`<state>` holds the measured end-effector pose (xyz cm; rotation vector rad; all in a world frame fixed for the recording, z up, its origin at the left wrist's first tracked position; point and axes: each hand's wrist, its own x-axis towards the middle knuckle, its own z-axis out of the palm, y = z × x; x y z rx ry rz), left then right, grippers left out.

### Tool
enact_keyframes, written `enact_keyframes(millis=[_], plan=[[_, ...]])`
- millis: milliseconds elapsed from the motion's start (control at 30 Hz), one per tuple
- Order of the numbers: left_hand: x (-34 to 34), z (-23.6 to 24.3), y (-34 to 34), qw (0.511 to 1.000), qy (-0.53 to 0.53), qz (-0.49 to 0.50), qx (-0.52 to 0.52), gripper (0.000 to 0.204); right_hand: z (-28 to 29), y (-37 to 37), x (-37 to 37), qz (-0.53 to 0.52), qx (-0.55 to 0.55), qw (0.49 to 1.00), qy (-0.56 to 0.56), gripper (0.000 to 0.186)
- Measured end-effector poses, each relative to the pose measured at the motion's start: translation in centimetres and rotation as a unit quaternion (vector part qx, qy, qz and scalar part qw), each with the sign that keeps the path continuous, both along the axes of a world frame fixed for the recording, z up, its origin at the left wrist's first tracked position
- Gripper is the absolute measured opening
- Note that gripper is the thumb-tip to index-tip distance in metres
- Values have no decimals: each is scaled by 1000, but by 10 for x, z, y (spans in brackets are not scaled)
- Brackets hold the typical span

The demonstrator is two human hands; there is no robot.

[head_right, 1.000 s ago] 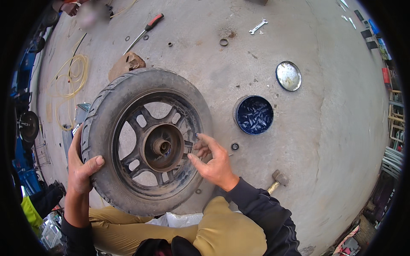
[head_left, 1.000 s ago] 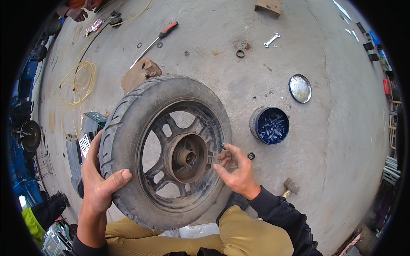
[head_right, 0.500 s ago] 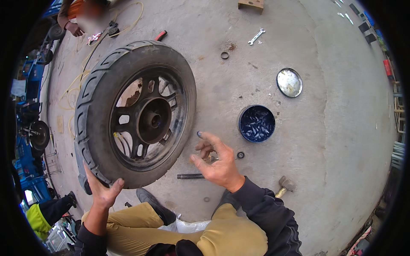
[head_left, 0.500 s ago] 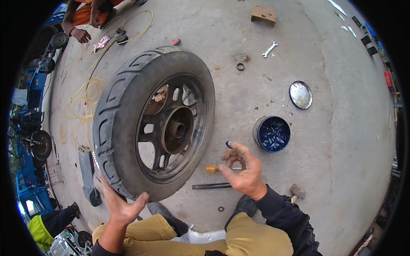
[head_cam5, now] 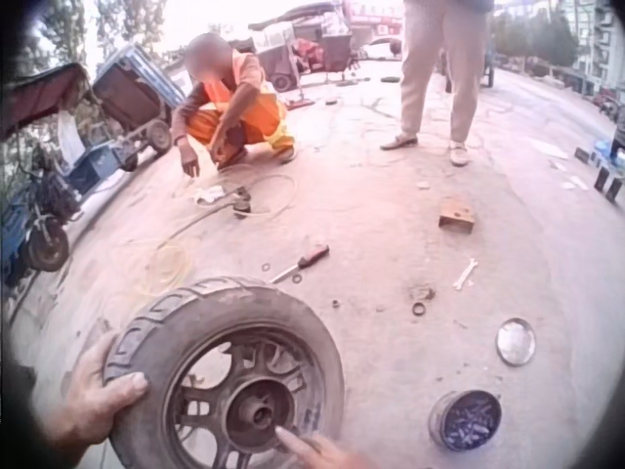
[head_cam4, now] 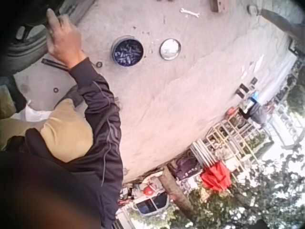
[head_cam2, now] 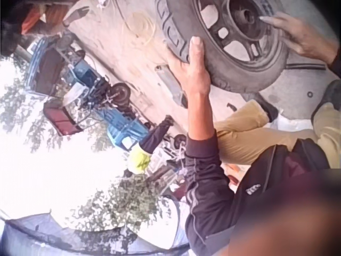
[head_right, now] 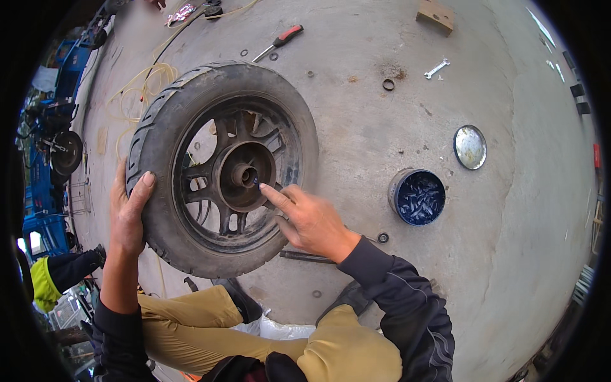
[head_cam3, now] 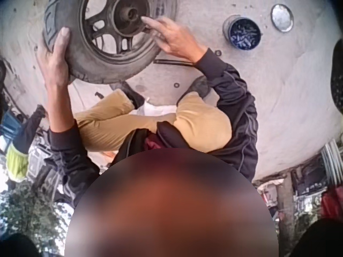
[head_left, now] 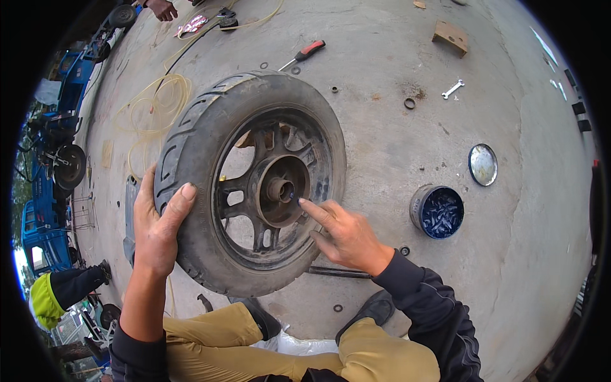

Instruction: The person removes a metal pin from a motorcycle wheel hub using a hammer, then applies grease to the hub and inserts a bearing. They tap the bearing into place with the hammer and continue assembling the wheel components on the ground.

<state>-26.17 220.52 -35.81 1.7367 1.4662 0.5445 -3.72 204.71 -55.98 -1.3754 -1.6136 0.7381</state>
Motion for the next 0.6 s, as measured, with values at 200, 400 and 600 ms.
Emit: enact_keyframes(millis=[200, 400, 600], plan=[[11, 6, -5, 1000, 16, -13, 18, 88, -3, 16, -6, 8, -53, 996, 71, 77], [15, 4, -4, 1000, -9, 0, 4, 88, 4, 7, -14, 59, -89, 970, 216, 67], [16, 4, -5, 1000, 9, -1, 27, 87, 7, 8, -15, 11, -80, 967, 240, 67]])
